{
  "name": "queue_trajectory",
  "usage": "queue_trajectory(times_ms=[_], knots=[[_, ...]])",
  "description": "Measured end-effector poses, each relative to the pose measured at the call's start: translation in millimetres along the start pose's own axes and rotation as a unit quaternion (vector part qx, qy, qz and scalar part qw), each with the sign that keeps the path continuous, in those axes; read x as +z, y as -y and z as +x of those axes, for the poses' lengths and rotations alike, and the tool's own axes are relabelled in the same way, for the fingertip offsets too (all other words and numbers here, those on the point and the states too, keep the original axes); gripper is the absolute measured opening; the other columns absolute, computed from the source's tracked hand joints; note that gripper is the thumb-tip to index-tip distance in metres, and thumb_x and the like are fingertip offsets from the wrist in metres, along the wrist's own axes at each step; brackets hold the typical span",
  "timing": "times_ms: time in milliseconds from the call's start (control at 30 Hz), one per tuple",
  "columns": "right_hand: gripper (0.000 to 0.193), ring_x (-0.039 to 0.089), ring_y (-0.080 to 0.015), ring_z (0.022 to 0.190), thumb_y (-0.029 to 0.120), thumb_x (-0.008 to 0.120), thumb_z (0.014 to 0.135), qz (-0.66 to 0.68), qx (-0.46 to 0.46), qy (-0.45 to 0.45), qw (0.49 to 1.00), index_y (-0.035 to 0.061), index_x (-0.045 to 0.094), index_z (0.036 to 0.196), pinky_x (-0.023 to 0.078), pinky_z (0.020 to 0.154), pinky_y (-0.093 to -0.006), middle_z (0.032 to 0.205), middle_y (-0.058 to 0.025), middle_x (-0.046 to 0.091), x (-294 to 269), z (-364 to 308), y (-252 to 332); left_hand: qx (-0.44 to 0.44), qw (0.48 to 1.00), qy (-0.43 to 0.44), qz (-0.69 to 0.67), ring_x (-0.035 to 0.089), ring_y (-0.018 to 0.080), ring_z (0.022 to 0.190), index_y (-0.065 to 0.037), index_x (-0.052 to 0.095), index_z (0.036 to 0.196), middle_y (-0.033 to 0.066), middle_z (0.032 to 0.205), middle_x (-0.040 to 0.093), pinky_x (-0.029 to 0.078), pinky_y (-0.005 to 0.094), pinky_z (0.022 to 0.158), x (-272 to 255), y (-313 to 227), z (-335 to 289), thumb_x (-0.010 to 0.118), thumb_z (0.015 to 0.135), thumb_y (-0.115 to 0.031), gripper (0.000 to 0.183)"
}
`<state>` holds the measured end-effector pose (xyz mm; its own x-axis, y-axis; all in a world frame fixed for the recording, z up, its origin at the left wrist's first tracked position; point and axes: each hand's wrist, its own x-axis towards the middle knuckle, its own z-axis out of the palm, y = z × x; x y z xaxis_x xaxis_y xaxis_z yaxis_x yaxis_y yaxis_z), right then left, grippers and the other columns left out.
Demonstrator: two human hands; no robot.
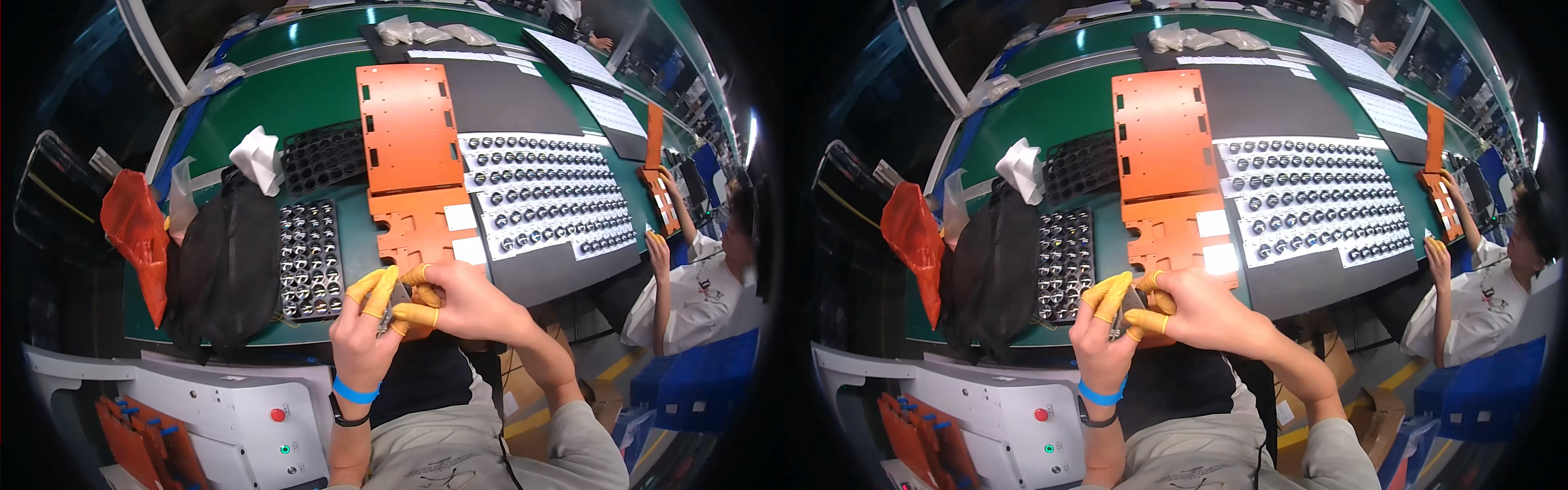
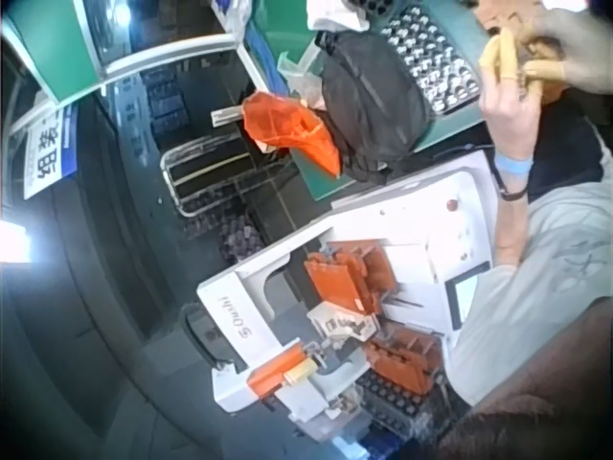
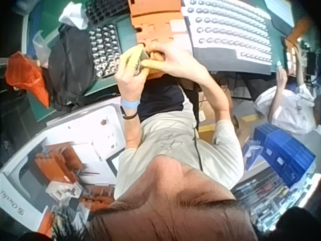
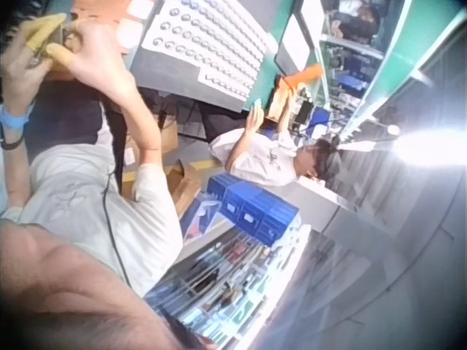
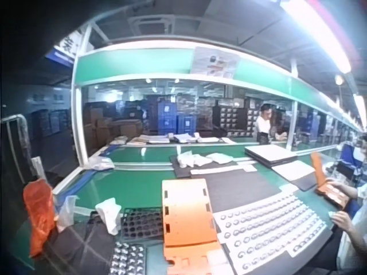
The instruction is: The person places orange trays into a press machine, then removes them and places them on a table. They pick up small white components and place them into the trays, repeating this process multiple times. The person also handles small black components and places them into the trays.
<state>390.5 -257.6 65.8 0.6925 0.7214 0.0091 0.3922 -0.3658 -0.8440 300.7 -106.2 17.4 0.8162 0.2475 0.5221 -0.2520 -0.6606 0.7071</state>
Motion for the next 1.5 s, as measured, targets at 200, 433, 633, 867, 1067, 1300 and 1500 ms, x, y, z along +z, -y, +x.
queue_trajectory(times_ms=[200,433,633,867,1067,1300,1500], knots=[[0.031,0.051,-0.0228,0.047,0.026,0.069,0.086,-0.056,0.121,-0.062,0.989,-0.0052,0.066,0.082,0.041,0.048,-0.0365,0.057,-0.0154,0.056,-9.5,-21.0,-20.3,0.015,0.993,0.114,-0.018,0.068,0.0304,0.097,-0.006,0.067,0.123,0.0135,0.126,0.062,0.058,0.0387,0.078,22.0,-7.9,1.5,0.08,0.075,-0.013,0.05],[0.023,0.04,-0.0039,0.054,0.017,0.073,0.087,0.026,0.208,-0.217,0.953,-0.0051,0.069,0.091,0.035,0.048,-0.0268,0.055,-0.0003,0.048,-30.2,-64.5,-60.5,0.006,0.994,0.087,-0.072,0.068,0.032,0.098,-0.002,0.069,0.114,0.016,0.114,0.068,0.055,0.0364,0.081,31.4,-6.6,-6.9,0.074,0.085,-0.01,0.031],[0.026,0.037,-0.0056,0.055,0.018,0.07,0.089,0.034,0.293,-0.145,0.944,-0.0076,0.068,0.087,0.032,0.048,-0.0284,0.056,-0.0002,0.047,-39.0,-79.3,-78.8,-0.059,0.985,0.037,-0.159,0.068,0.0267,0.086,0.002,0.069,0.105,0.0153,0.098,0.07,0.052,0.031,0.075,28.4,2.3,-12.0,0.063,0.091,-0.004,0.016],[0.035,0.04,-0.0125,0.052,0.027,0.066,0.093,0.012,0.261,-0.066,0.963,-0.0079,0.068,0.088,0.037,0.051,-0.0366,0.055,-0.0141,0.048,-32.6,-65.0,-87.4,-0.139,0.968,0.026,-0.206,0.067,0.0262,0.087,0.002,0.068,0.104,0.0143,0.098,0.069,0.051,0.0315,0.078,22.8,10.0,-18.5,0.064,0.091,-0.005,0.016],[0.04,0.04,-0.0088,0.052,0.028,0.066,0.094,-0.049,0.262,0.006,0.964,-0.0083,0.066,0.078,0.036,0.049,-0.0328,0.053,-0.0045,0.049,-43.2,-57.6,-84.6,-0.215,0.911,-0.047,-0.348,0.054,0.0154,0.073,-0.001,0.059,0.1,0.005,0.084,0.059,0.045,0.0272,0.068,24.4,14.9,-32.6,0.057,0.098,-0.014,0.014],[0.045,0.049,-0.0066,0.044,0.033,0.068,0.093,0.032,0.288,0.03,0.957,-0.0037,0.065,0.068,0.039,0.042,-0.0263,0.051,0.0019,0.049,-47.5,-51.7,-86.9,-0.327,0.767,-0.119,-0.54,0.04,0.0091,0.067,-0.007,0.051,0.111,0.0021,0.089,0.051,0.03,0.0242,0.058,13.2,6.2,-34.1,0.045,0.105,-0.026,0.021],[0.046,0.051,-0.0071,0.045,0.035,0.067,0.093,0.033,0.323,0.071,0.943,-0.0013,0.063,0.066,0.044,0.043,-0.0257,0.053,0.0021,0.05,-54.7,-48.0,-97.4,-0.237,0.862,-0.05,-0.445,0.051,0.0144,0.071,-0.004,0.057,0.106,0.0045,0.093,0.058,0.04,0.0268,0.063,11.2,5.1,-32.1,0.053,0.099,-0.018,0.016]])
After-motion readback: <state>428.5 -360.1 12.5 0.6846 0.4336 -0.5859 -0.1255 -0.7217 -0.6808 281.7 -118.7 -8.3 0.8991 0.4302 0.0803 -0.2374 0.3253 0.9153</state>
